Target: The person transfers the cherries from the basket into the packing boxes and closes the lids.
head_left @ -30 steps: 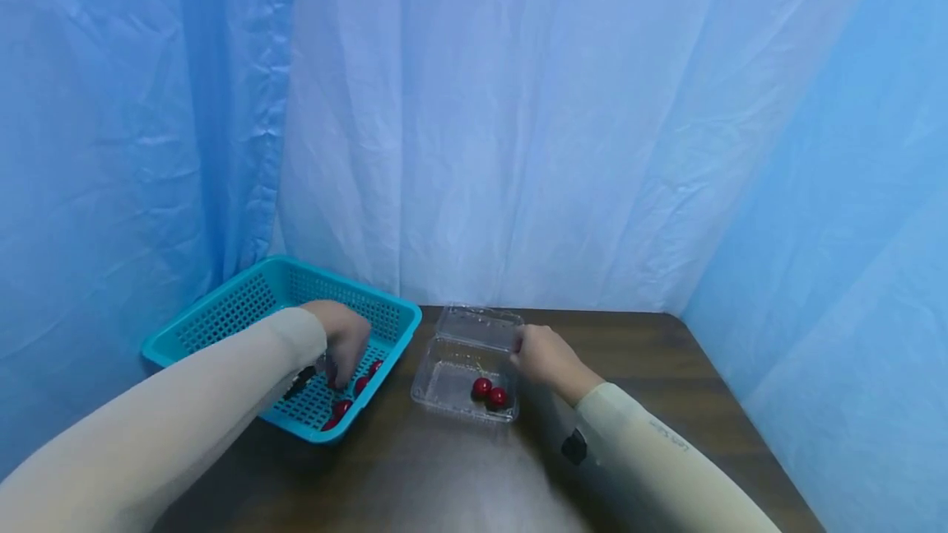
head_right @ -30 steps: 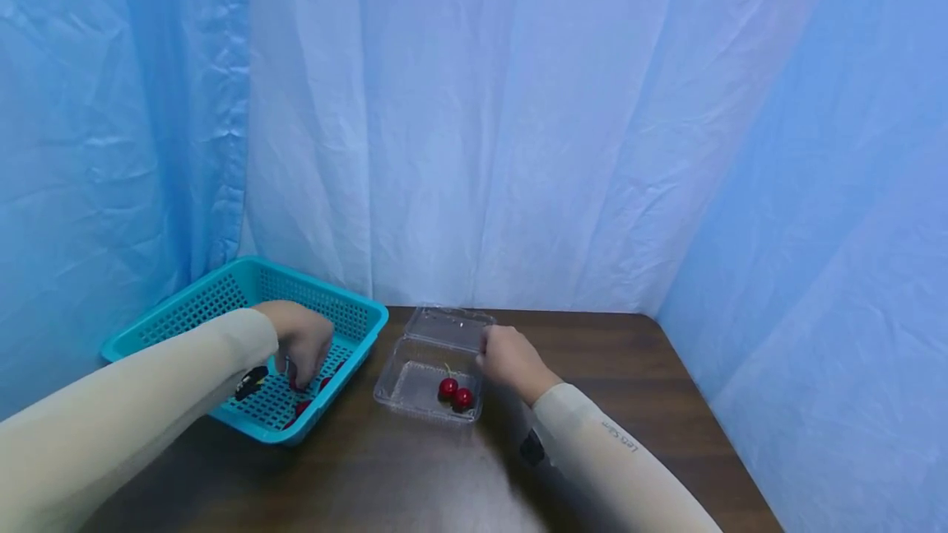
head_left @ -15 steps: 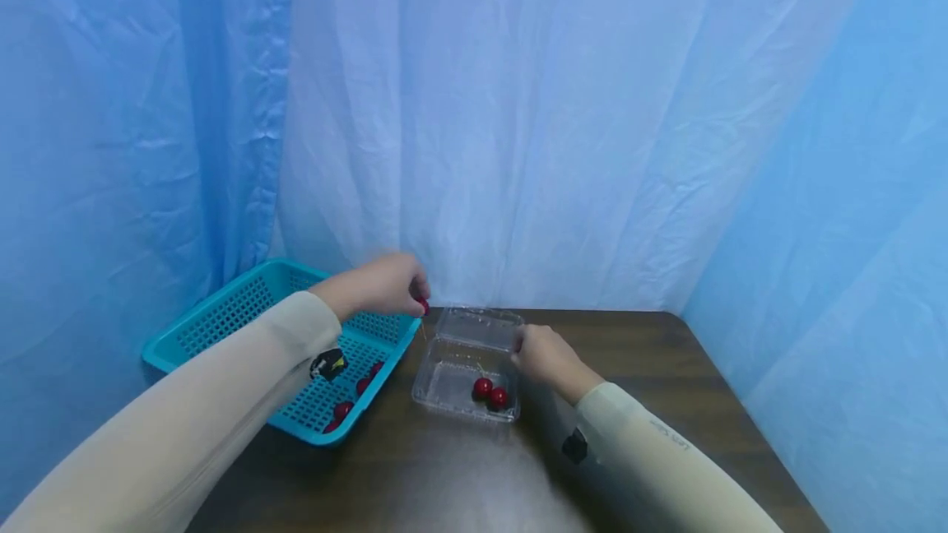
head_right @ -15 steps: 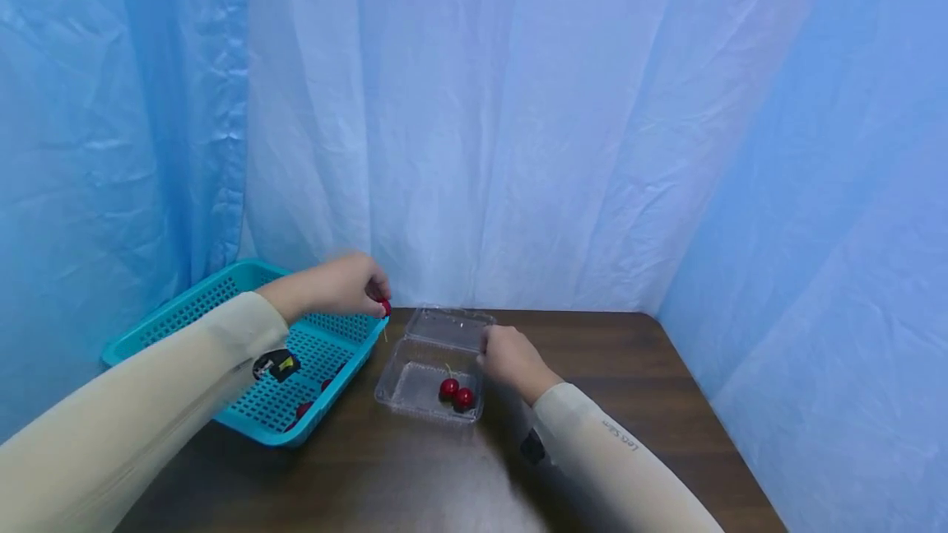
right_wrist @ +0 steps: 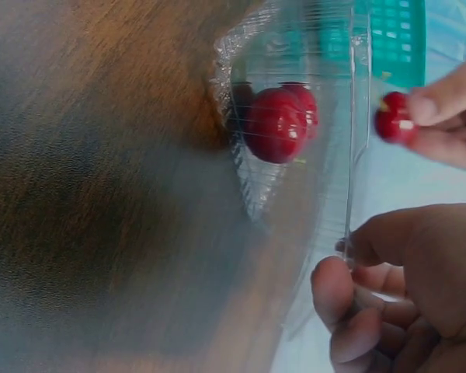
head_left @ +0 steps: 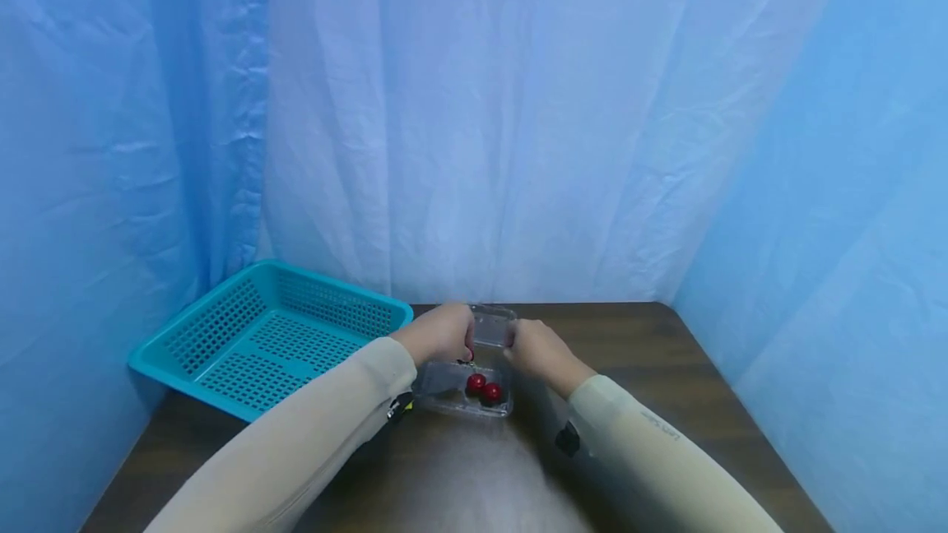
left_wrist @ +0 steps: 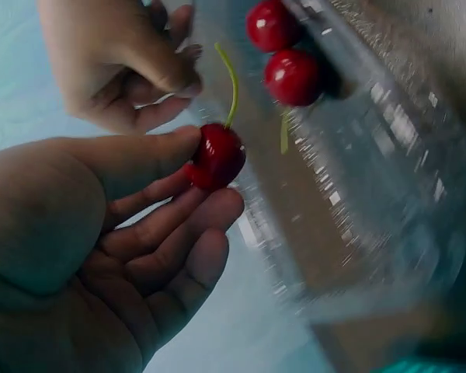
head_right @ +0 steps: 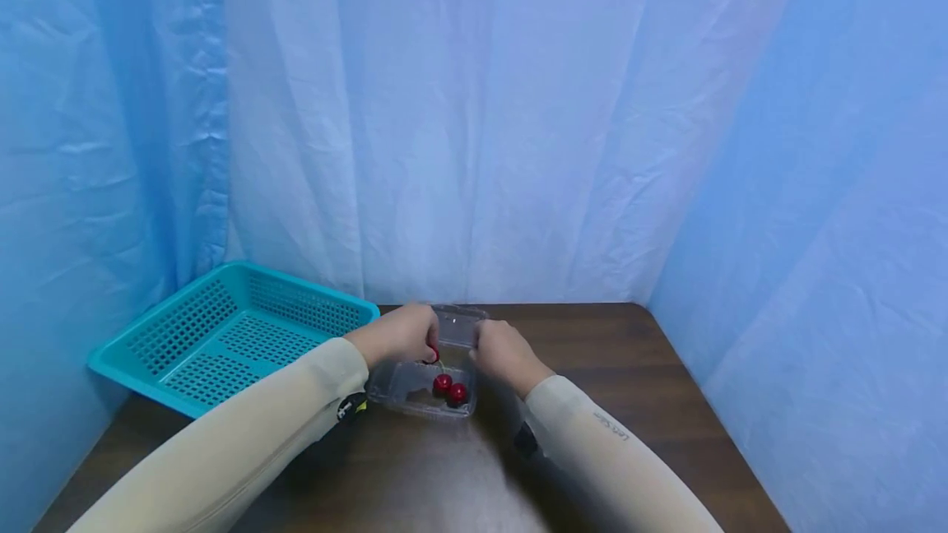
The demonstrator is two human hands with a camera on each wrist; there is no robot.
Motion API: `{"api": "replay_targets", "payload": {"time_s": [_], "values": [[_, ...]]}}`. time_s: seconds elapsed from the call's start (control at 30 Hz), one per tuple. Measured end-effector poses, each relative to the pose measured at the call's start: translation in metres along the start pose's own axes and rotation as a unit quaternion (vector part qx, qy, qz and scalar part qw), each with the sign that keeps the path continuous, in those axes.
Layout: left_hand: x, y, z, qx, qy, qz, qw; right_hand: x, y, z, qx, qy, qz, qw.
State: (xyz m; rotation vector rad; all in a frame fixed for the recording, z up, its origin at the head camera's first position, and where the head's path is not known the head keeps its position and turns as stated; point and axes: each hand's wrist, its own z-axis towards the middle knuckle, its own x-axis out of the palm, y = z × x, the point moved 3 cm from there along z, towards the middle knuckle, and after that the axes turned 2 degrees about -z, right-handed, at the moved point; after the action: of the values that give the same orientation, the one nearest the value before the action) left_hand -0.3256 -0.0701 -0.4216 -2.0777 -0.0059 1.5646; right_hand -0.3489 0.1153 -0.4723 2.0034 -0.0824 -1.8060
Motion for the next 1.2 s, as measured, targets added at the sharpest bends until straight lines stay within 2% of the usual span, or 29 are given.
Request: {"api": "replay_targets", "payload": {"time_s": [0.2, 0.33, 0.43, 0.47, 0.67, 0.7, 0.83, 0.97, 1.1, 1.2], "values": [[0.025, 0.011, 0.005, -0.020, 0.011, -0.016, 0.9996, 0.005, 0.001, 0.000, -0.015, 0.002, 0.004, 1.000], [0.033, 0.013, 0.014, -0.025, 0.017, -0.035, 0.9989, 0.003, 0.000, -0.001, -0.013, -0.001, 0.003, 1.000], [0.038, 0.015, 0.019, -0.043, 0.024, -0.049, 0.9976, 0.004, 0.001, -0.002, -0.014, 0.005, 0.005, 1.000], [0.048, 0.029, 0.032, -0.040, 0.020, -0.048, 0.9979, 0.004, 0.001, -0.001, -0.015, 0.007, 0.005, 1.000], [0.051, 0.034, 0.033, -0.042, 0.026, -0.036, 0.9981, 0.004, 0.004, 0.001, -0.024, 0.001, -0.005, 1.000], [0.042, 0.022, 0.020, -0.049, 0.032, -0.039, 0.9975, 0.004, 0.004, 0.001, -0.026, -0.001, -0.006, 1.000], [0.040, 0.022, 0.017, -0.039, 0.028, -0.033, 0.9983, 0.004, 0.005, 0.002, -0.032, -0.002, -0.009, 0.999], [0.029, 0.018, 0.011, -0.029, 0.028, -0.020, 0.9990, 0.005, 0.005, 0.003, -0.034, -0.004, -0.009, 0.999], [0.005, 0.010, 0.003, -0.013, 0.029, -0.011, 0.9994, 0.005, 0.005, 0.004, -0.035, -0.011, -0.012, 0.999], [-0.021, 0.006, -0.009, -0.005, 0.015, -0.015, 0.9998, 0.006, 0.004, 0.006, -0.036, -0.013, -0.012, 0.999]]}}
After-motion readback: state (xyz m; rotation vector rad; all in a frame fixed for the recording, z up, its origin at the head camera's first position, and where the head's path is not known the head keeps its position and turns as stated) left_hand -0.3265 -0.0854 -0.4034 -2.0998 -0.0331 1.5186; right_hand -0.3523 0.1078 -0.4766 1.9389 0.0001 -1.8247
